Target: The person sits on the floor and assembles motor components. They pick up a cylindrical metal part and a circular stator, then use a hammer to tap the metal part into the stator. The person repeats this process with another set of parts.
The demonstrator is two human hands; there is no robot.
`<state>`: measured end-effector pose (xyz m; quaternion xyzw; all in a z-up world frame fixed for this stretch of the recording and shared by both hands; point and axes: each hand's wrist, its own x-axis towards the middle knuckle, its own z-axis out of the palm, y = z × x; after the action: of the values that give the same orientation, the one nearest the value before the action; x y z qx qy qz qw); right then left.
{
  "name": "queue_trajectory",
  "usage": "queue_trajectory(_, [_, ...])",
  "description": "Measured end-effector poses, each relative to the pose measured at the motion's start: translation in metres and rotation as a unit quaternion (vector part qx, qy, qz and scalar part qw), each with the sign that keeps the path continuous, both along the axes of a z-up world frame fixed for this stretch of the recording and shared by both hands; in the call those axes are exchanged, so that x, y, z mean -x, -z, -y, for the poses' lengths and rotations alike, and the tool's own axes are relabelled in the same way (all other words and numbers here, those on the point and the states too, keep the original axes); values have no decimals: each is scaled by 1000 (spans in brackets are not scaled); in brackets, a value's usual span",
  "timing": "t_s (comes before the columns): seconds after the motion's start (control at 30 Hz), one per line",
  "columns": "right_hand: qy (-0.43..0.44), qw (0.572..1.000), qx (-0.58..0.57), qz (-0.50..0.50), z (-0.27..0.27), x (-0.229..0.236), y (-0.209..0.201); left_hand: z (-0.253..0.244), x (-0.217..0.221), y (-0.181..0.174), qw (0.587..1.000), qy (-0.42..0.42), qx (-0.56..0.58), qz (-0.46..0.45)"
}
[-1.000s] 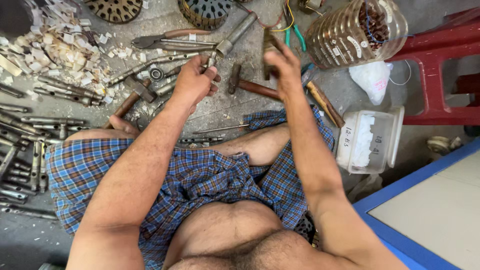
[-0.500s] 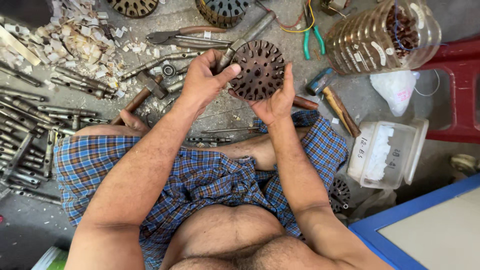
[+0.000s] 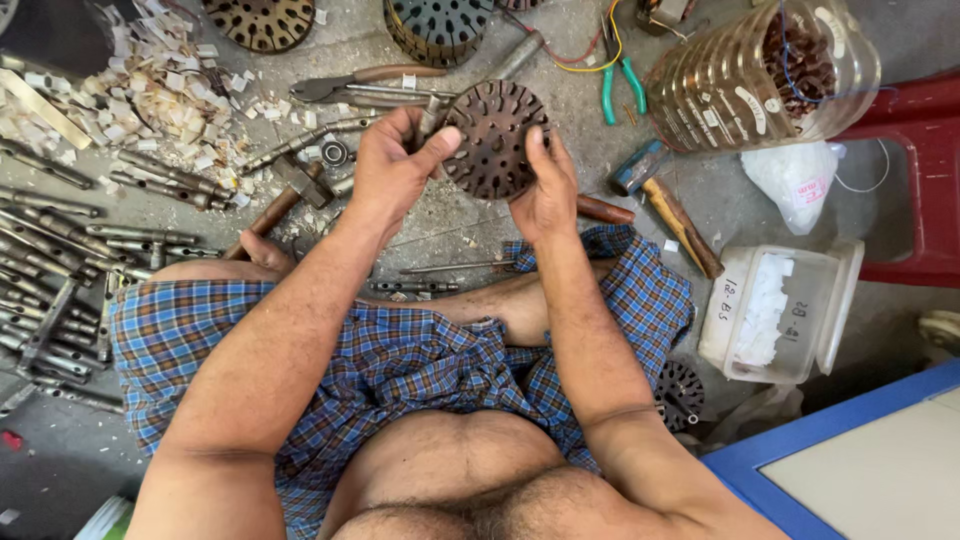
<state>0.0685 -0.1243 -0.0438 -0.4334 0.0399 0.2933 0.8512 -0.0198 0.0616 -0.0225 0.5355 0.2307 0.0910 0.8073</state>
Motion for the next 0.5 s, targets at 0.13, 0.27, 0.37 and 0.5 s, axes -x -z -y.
queue_trajectory(0.13, [-44,996,13,79,3,-4,4,-4,1,1,1000,-13,-8,0])
queue_trajectory(0.27, [-57,995,18,83,7,-7,6,-6,1,-5,999,-35,8,31])
queue_trajectory(0.37, [-61,982,51,170,6,-7,7,-10,3,-13,994,-23,-67,85])
queue_trajectory(0.5, [-74,975,14,209,4,-4,6,-14,8,-26,962,17,-248,114])
